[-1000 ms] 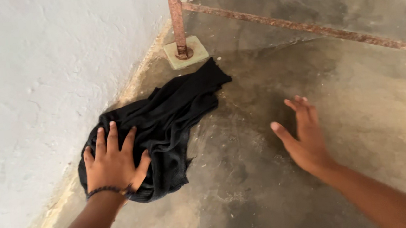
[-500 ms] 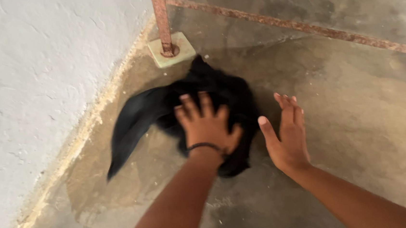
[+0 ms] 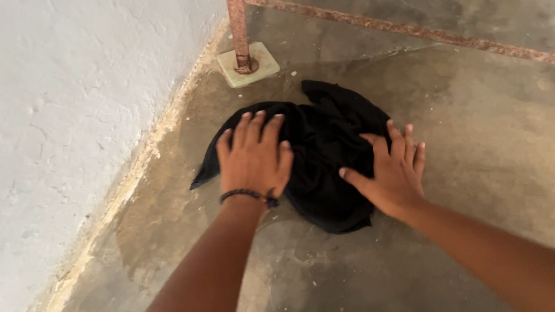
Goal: The person wipes a concrete floor using a black cloth. They move the cloth back and forth across the surface, covering different areas including the center of the room and the edges near the walls. The person occasionally repositions the cloth to continue the wiping motion.
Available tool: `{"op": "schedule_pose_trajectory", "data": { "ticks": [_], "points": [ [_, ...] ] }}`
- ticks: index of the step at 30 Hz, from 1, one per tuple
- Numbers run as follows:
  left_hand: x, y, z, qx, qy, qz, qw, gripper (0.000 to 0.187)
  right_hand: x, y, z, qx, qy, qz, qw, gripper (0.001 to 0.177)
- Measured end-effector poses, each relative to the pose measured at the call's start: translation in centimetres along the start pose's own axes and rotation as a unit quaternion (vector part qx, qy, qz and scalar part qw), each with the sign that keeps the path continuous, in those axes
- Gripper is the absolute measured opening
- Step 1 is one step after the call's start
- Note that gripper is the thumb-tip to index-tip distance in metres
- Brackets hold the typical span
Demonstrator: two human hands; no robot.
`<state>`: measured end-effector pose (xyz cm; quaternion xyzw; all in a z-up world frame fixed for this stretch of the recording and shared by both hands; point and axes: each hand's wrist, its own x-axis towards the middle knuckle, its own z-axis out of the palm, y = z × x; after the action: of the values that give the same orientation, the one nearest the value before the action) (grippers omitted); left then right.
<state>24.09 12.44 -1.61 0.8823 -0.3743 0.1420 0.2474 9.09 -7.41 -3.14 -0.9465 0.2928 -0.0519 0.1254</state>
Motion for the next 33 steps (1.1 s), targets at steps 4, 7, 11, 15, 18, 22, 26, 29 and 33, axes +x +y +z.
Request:
{"op": "schedule_pose_trajectory", "data": {
  "ticks": [4, 7, 11, 15, 18, 22, 26, 29, 33],
  "points": [
    [-2.8, -3.3, -1.8, 0.066, -0.047, -0.055, 0.995, 0.055, 2.8, -4.2, -0.6, 0.061, -0.075, -0.007, 0.995, 0.106],
    [-3.9, -4.9, -2.6, 0.083, -0.052, -0.092, 0.991, 0.056, 3.8, -9.1, -1.0, 0.021, -0.217, 0.044, 0.975, 0.109],
    [-5.2, -7.1, -4.7, 0.112, -0.061, -0.105, 0.986, 0.050, 2.9, -13.5, -0.7, -0.048, -0.245, -0.028, 0.968, 0.101],
    [-6.2, -8.5, -6.8, 0.104, -0.048, -0.100, 0.988, 0.051, -0.8, -17.2, 0.4, -0.059, -0.222, -0.127, 0.965, 0.088],
    [-5.3, -9.8, -7.5, 0.138, -0.090, -0.158, 0.974, 0.052, -4.3, -19.5, 0.5, -0.048, -0.217, -0.189, 0.956, 0.072],
    [-5.4, -9.0, -7.3, 0.118, -0.028, -0.147, 0.982, 0.047, -7.5, -18.1, -0.7, -0.011, -0.206, -0.234, 0.950, 0.052],
    [-5.2, -7.4, -6.6, 0.115, -0.031, -0.122, 0.985, 0.045, -9.1, -12.0, -1.8, -0.047, -0.160, -0.202, 0.965, 0.059],
    [-6.1, -6.0, -6.2, 0.108, -0.031, -0.090, 0.990, 0.042, -10.5, -3.2, -3.1, -0.035, -0.173, -0.102, 0.979, 0.059],
    [-5.4, -4.4, -5.5, 0.126, -0.075, -0.096, 0.984, 0.043, -14.6, 9.7, -4.7, 0.013, -0.037, 0.032, 0.999, 0.062]
  ]
}}
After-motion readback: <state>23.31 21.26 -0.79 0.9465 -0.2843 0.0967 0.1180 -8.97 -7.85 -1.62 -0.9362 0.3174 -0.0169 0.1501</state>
